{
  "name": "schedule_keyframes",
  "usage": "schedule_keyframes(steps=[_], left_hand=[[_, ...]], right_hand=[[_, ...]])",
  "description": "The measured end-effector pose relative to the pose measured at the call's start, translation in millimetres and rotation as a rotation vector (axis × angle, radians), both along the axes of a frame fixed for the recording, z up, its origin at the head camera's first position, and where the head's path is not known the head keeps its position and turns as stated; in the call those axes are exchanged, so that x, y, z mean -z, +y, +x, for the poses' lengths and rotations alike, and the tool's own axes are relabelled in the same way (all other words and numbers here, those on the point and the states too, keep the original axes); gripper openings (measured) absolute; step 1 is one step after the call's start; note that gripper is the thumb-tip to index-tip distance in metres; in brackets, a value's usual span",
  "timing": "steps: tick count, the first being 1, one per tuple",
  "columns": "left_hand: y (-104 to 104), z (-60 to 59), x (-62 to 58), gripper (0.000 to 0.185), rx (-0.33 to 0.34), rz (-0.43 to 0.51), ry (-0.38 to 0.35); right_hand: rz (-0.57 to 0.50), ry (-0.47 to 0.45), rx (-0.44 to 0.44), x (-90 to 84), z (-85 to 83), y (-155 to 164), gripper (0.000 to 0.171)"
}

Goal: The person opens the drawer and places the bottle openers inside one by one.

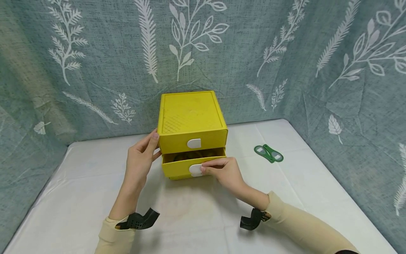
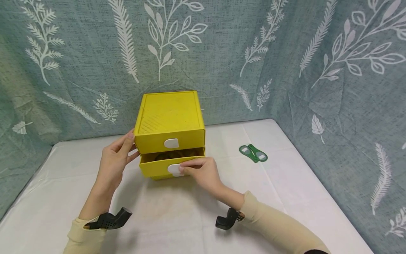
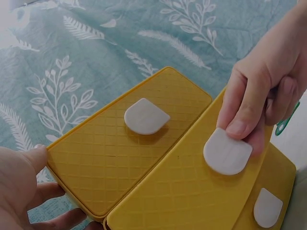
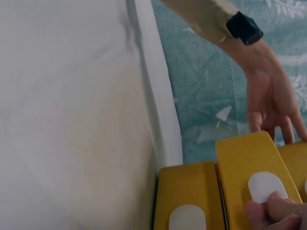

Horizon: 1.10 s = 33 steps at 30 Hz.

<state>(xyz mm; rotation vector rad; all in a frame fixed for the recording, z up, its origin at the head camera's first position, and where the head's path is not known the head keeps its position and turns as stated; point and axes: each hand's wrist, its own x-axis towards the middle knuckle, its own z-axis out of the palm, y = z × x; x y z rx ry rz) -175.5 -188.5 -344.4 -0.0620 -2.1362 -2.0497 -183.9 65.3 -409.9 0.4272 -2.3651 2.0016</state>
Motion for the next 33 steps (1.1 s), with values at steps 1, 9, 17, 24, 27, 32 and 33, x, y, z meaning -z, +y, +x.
schedule_keyframes(steps=[1,9,17,24,27,32,33], left_hand=[[0,0.4,-0.1,0.056,0.000,0.000,-0.002],[1,0.8,0.4,0.057,-0.008,-0.010,0.004],[2,1.7,-0.2,0.057,-0.012,-0.028,-0.002],[1,0.5,-0.9,0.055,-0.009,-0.021,0.008],[-1,-0.3,-2.3,0.055,-0.006,-0.022,0.015],[-1,-0.9,-3.0,0.055,0.000,-0.016,0.004],[-1,-0.9,-3.3,0.055,-0.001,-0.015,0.002]], right_hand=[[0.007,-0.007,0.005,-4.6,0.8,-1,0.011],[0.016,0.021,0.002,-1.4,-14.3,-2,0.007],[-0.023,0.010,-0.022,-0.3,-27.0,-3,0.013],[-0.041,0.002,-0.066,-0.3,-31.8,-1,0.015],[-0.048,0.011,-0.097,-0.3,-31.3,0,0.016],[-0.069,-0.041,-0.143,5.9,-23.1,8,0.016],[-0.080,-0.074,-0.152,8.0,-20.7,10,0.016]])
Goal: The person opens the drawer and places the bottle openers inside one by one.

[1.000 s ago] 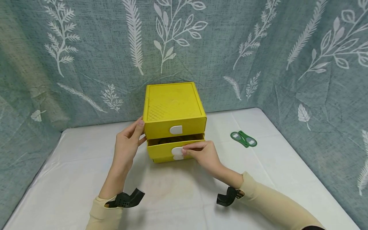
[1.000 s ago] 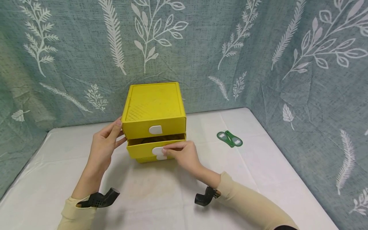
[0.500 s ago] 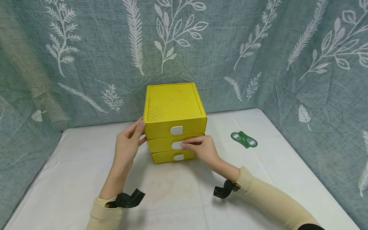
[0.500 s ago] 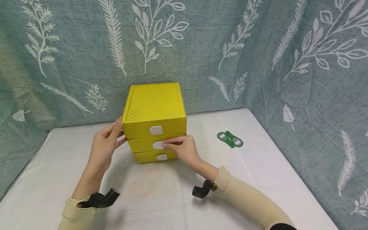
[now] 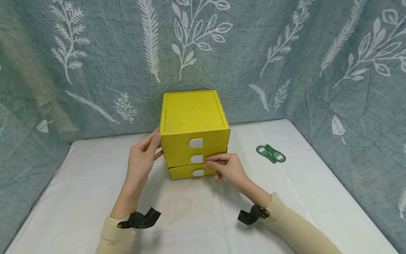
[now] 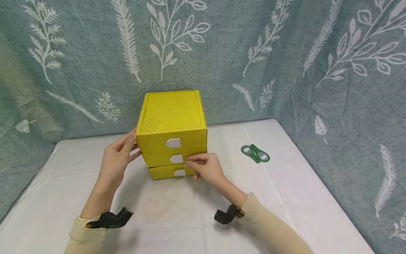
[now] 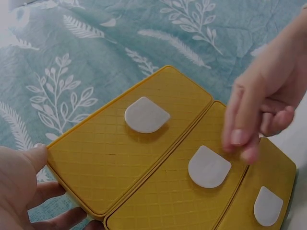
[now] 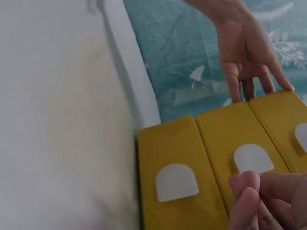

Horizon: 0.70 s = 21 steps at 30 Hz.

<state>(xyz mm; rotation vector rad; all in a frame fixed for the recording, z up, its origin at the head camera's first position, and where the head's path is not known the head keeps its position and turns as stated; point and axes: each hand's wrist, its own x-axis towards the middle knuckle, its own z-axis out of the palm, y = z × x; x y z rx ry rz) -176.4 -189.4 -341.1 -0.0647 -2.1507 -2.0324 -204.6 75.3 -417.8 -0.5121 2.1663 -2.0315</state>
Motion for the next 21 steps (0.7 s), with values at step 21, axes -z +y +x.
schedule_keyframes(steps=[21], left_hand=[[2,0.3,1.1,0.056,-0.010,-0.009,0.004]], right_hand=[[-0.052,-0.200,0.039,31.8,7.6,1,0.022]])
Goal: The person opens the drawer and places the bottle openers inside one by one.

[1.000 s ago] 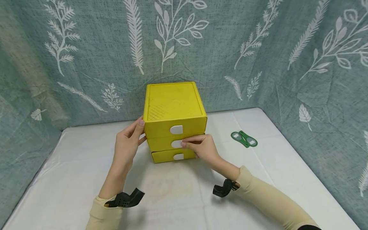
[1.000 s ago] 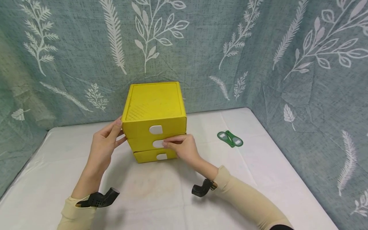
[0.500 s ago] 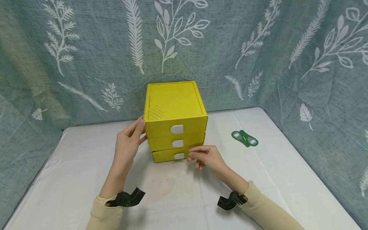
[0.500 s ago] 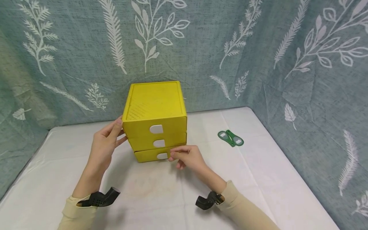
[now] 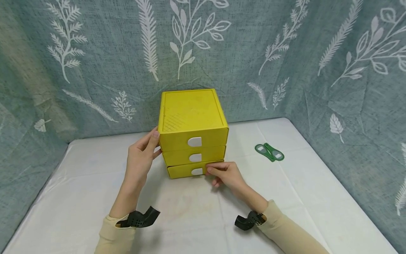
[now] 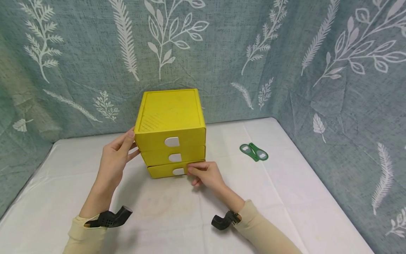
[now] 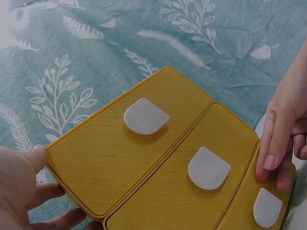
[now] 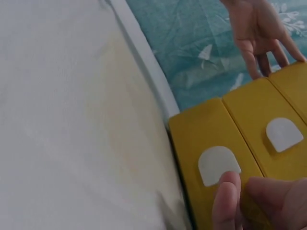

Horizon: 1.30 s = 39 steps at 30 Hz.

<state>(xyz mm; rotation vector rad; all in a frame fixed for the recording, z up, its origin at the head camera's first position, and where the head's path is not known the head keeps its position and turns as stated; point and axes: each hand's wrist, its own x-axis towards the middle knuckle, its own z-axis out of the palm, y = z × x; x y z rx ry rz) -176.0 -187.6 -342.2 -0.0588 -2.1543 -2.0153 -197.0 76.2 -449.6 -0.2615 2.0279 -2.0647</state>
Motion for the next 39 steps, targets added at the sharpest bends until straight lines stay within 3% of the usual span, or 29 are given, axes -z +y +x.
schedule_keyframes(steps=[16,39], left_hand=[[1,-3.1,-1.5,0.058,0.012,-0.010,-0.007],[1,-1.5,-0.8,0.056,0.003,0.002,-0.019]], right_hand=[[-0.029,-0.059,0.013,2.6,0.2,-12,0.024],[0.030,-0.048,0.069,2.5,3.1,-21,0.018]])
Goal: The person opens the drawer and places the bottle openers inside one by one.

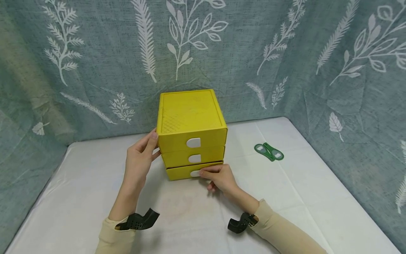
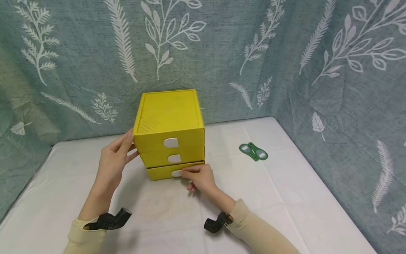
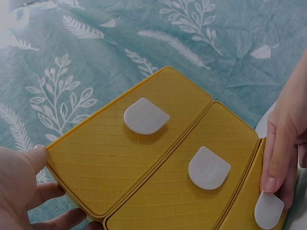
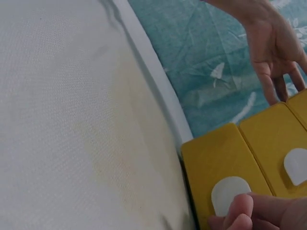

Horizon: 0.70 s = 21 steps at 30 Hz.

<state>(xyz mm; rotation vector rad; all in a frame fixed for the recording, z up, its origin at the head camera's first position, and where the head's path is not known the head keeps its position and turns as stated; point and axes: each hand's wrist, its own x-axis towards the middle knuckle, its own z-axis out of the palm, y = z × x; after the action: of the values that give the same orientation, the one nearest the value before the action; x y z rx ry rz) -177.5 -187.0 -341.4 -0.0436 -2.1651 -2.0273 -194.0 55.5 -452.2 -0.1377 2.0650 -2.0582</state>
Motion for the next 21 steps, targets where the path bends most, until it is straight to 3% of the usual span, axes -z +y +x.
schedule_keyframes(steps=[21], left_hand=[[0.1,2.5,0.2,0.054,0.010,0.009,0.017]], right_hand=[[0.103,0.004,0.014,1.1,9.6,3.1,0.016]])
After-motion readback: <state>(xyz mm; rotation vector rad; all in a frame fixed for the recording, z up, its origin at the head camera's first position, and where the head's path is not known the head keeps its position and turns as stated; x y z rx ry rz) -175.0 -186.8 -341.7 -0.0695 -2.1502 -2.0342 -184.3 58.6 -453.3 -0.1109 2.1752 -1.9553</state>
